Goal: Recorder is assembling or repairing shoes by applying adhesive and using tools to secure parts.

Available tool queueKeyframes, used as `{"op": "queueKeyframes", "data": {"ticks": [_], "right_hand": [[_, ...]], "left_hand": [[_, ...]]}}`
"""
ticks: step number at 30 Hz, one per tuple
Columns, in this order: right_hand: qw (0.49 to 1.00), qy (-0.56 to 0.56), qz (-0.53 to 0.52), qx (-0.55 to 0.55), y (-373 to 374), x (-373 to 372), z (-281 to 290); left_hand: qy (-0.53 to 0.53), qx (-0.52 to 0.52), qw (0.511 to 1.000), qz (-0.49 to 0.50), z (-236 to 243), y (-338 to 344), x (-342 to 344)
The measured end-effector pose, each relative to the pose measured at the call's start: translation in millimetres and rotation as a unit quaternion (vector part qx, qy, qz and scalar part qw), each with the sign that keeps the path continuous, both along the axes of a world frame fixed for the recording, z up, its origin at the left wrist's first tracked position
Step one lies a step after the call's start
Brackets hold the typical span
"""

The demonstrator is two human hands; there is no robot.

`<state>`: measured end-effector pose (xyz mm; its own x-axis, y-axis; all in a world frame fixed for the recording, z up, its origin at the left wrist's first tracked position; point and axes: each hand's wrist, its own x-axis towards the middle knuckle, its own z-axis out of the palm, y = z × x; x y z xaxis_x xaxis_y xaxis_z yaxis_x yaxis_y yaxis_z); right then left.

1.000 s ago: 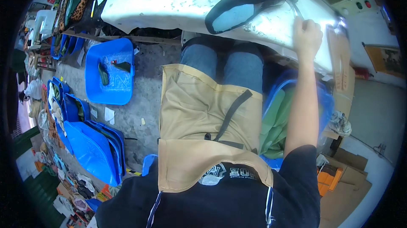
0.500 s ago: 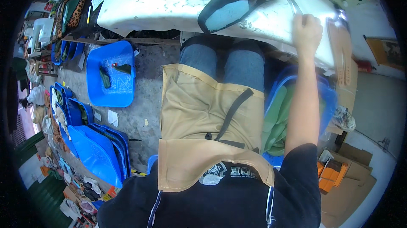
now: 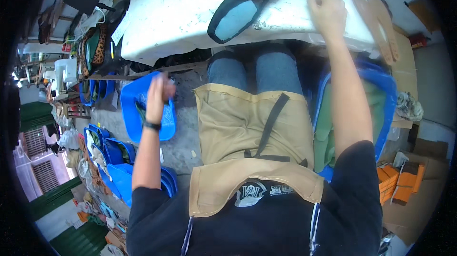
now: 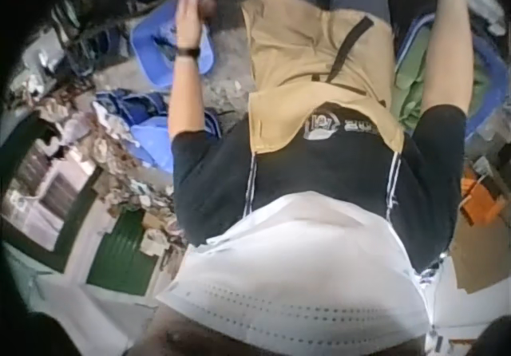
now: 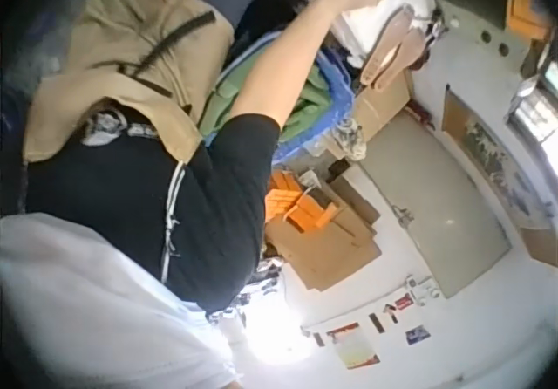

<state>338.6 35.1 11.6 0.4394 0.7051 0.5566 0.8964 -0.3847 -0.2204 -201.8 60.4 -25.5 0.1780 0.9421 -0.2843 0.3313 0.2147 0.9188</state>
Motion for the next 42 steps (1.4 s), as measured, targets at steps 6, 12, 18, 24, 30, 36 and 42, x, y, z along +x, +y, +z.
{"op": "queueKeyframes", "data": {"ticks": [6,12,18,24,30,36,42], "right_hand": [[0.996,0.043,0.015,-0.076,0,9,18],[0.852,0.492,0.135,0.118,-31,-39,59],[0.533,0.812,0.235,0.039,-69,-139,36],[0.475,0.847,0.238,-0.003,-95,-168,13],[0.562,0.792,0.205,-0.124,-126,-195,34],[0.572,0.754,0.279,-0.162,-157,-208,69],[0.571,0.716,0.362,-0.174,-178,-219,68]], "left_hand": [[0.150,0.216,0.920,-0.291,127,70,209],[-0.057,0.078,0.962,-0.257,76,7,197],[-0.247,0.027,0.920,-0.304,-14,-125,161],[-0.379,-0.055,0.884,-0.269,-3,-113,144],[-0.257,0.119,0.911,-0.301,52,-94,164],[-0.190,0.082,0.937,-0.282,85,-134,156],[-0.228,0.167,0.921,-0.267,76,-156,158]]}}
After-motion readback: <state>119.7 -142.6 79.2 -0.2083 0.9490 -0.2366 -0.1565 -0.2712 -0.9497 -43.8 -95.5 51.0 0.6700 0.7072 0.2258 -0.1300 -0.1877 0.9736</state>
